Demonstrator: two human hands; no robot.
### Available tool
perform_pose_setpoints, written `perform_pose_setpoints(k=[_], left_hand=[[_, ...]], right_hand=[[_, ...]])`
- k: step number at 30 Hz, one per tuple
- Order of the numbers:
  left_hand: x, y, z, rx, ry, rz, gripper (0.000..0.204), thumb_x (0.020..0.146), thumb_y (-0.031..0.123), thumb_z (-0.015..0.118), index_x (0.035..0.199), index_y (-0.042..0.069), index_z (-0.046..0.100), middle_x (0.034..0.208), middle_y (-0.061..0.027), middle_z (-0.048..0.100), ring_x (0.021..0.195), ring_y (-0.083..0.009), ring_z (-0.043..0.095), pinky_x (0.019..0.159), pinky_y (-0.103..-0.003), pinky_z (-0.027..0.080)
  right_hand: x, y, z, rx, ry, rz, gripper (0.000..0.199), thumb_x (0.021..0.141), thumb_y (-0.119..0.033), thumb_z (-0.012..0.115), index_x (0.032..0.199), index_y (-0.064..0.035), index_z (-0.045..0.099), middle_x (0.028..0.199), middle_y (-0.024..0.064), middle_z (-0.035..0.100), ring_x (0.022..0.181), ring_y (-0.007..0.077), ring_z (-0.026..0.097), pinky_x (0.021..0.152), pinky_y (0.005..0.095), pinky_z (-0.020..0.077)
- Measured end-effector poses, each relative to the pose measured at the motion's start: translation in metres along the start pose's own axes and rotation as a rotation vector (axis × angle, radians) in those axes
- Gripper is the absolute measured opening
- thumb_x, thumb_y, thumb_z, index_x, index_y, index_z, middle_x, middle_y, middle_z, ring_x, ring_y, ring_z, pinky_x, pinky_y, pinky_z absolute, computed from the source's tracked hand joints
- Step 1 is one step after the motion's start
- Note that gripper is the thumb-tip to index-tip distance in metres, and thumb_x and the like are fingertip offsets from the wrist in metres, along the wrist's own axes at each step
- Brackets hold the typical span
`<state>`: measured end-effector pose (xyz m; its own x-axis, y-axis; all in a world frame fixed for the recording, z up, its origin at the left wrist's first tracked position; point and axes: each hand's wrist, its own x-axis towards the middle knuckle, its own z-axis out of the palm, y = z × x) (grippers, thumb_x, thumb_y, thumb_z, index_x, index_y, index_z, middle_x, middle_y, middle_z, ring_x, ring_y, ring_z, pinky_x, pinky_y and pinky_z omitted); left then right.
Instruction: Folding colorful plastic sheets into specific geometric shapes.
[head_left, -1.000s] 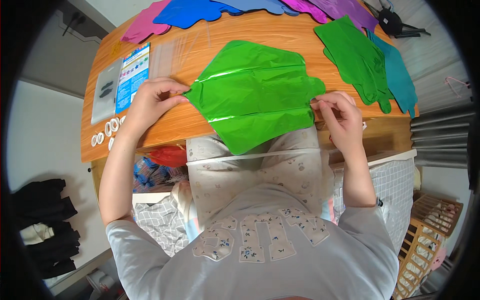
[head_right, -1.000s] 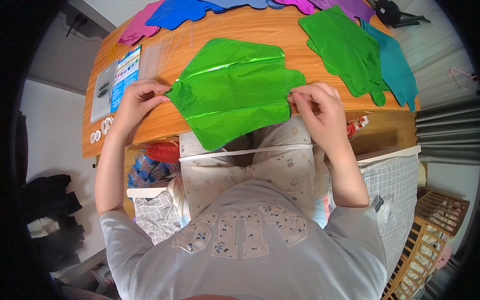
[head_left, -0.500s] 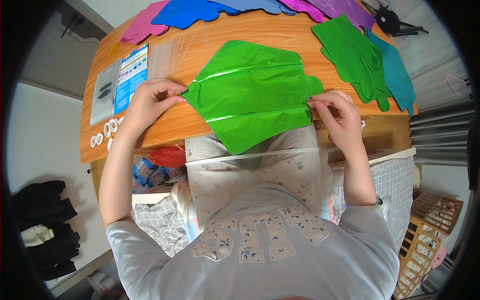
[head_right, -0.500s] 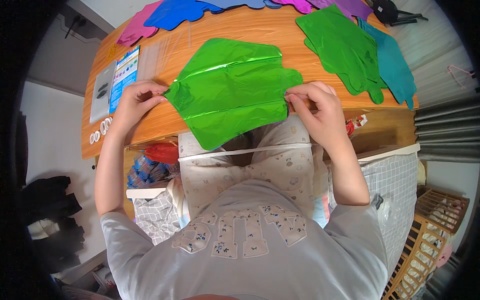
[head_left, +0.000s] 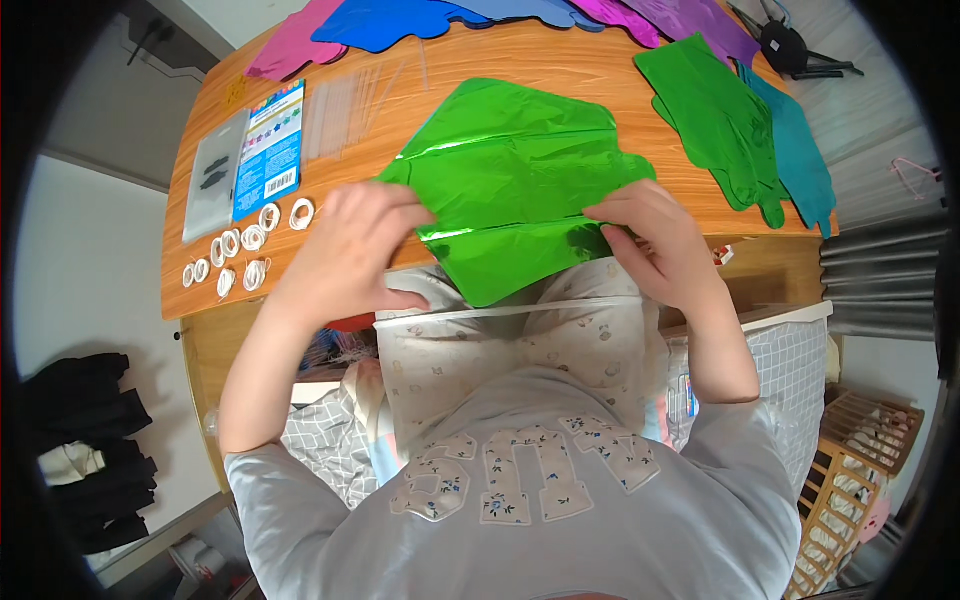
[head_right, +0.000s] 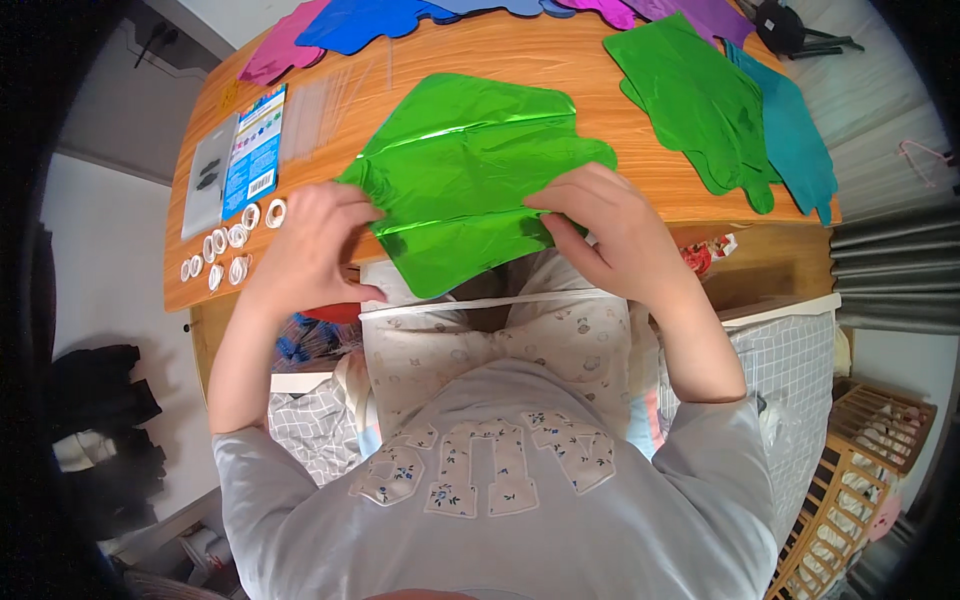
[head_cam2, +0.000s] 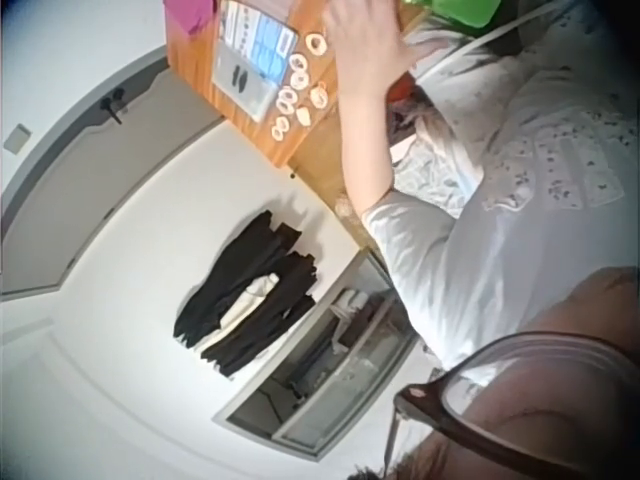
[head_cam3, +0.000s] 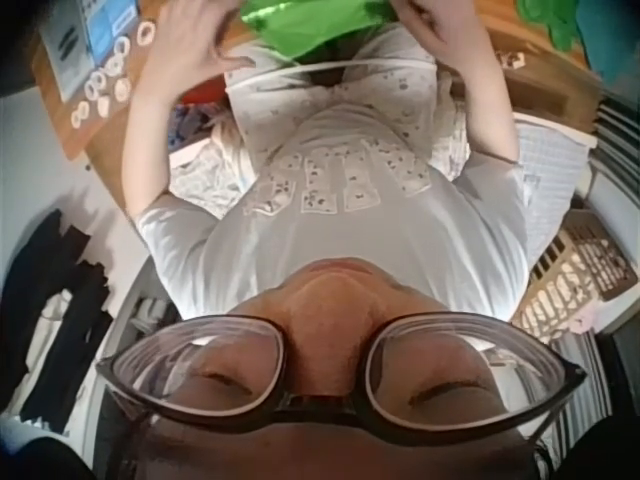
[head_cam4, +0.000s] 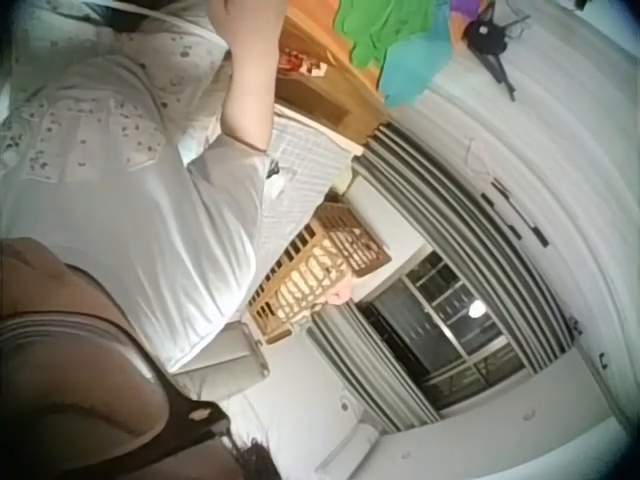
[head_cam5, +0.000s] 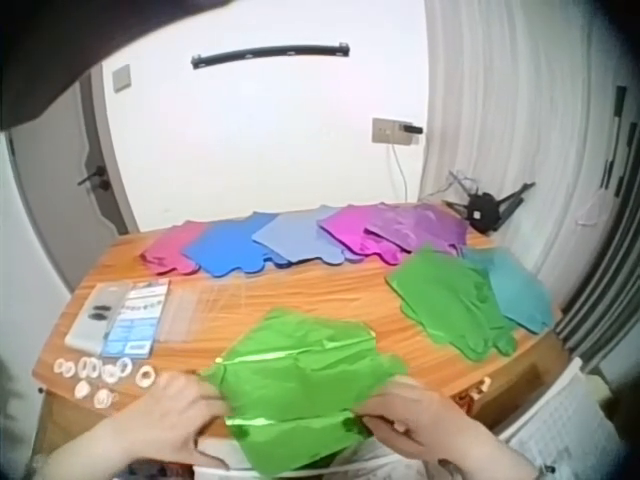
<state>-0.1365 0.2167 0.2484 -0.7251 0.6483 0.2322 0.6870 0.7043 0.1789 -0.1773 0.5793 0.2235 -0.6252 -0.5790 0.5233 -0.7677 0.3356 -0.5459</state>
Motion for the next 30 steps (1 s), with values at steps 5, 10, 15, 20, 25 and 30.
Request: perform_pose_setpoints(k=[5,10,15,20,25,30], left_hand=[[0.005,0.02,0.023,0.076,0.046,0.013,0.066,0.066,0.028,0.087,0.124,0.011,0.061,0.12,-0.0072,0.059,0.116,-0.028,0.056,0.097,-0.043,0.042],[0.011,0.027,0.028,0.072,0.095,-0.022,0.046,0.072,0.017,0.077,0.116,0.01,0.064,0.112,-0.0061,0.061,0.107,-0.0262,0.059,0.091,-0.04,0.043],[0.014,0.031,0.035,-0.017,0.186,-0.158,0.031,0.076,0.011,0.072,0.106,0.009,0.066,0.102,-0.0089,0.063,0.098,-0.0288,0.061,0.085,-0.041,0.045],[0.022,0.034,0.041,-0.127,0.241,-0.315,0.021,0.082,0.009,0.07,0.103,0.006,0.066,0.092,-0.0117,0.063,0.089,-0.0325,0.062,0.079,-0.043,0.047],[0.03,0.038,0.045,-0.297,0.324,-0.476,0.025,0.09,0.011,0.067,0.114,0.004,0.063,0.085,-0.0141,0.062,0.083,-0.0365,0.062,0.076,-0.046,0.049],[0.033,0.043,0.042,-0.4,0.295,-0.62,0.04,0.092,0.013,0.067,0.13,0.006,0.059,0.087,-0.0162,0.062,0.081,-0.0363,0.062,0.073,-0.044,0.05]], right_hand=[[0.002,0.003,0.007,-0.016,-0.089,0.036,0.024,0.086,0.006,0.064,0.109,-0.0012,0.071,0.092,0.0117,0.067,0.085,0.0304,0.062,0.074,0.0369,0.0477],[0.001,0.008,0.006,-0.01,-0.106,0.04,0.027,0.087,0.004,0.065,0.112,-0.0019,0.071,0.095,0.0119,0.067,0.086,0.0302,0.062,0.075,0.0365,0.0478],[0.008,0.004,-0.001,0.035,-0.159,0.039,0.031,0.088,0.001,0.067,0.118,-0.0024,0.069,0.098,0.0112,0.068,0.089,0.0289,0.064,0.078,0.0365,0.0498],[0.014,0.001,0.0,0.044,-0.15,0.141,0.033,0.091,-0.001,0.069,0.123,-0.0035,0.067,0.101,0.0109,0.069,0.092,0.0264,0.065,0.08,0.0353,0.0514],[0.024,0.014,0.005,0.135,-0.105,0.322,0.032,0.093,-0.003,0.07,0.125,-0.0042,0.066,0.102,0.0105,0.069,0.091,0.0223,0.065,0.08,0.0322,0.0517],[0.034,0.017,0.009,0.107,-0.065,0.345,0.025,0.094,-0.003,0.07,0.119,-0.0026,0.069,0.1,0.0101,0.068,0.086,0.0204,0.064,0.077,0.0305,0.0509]])
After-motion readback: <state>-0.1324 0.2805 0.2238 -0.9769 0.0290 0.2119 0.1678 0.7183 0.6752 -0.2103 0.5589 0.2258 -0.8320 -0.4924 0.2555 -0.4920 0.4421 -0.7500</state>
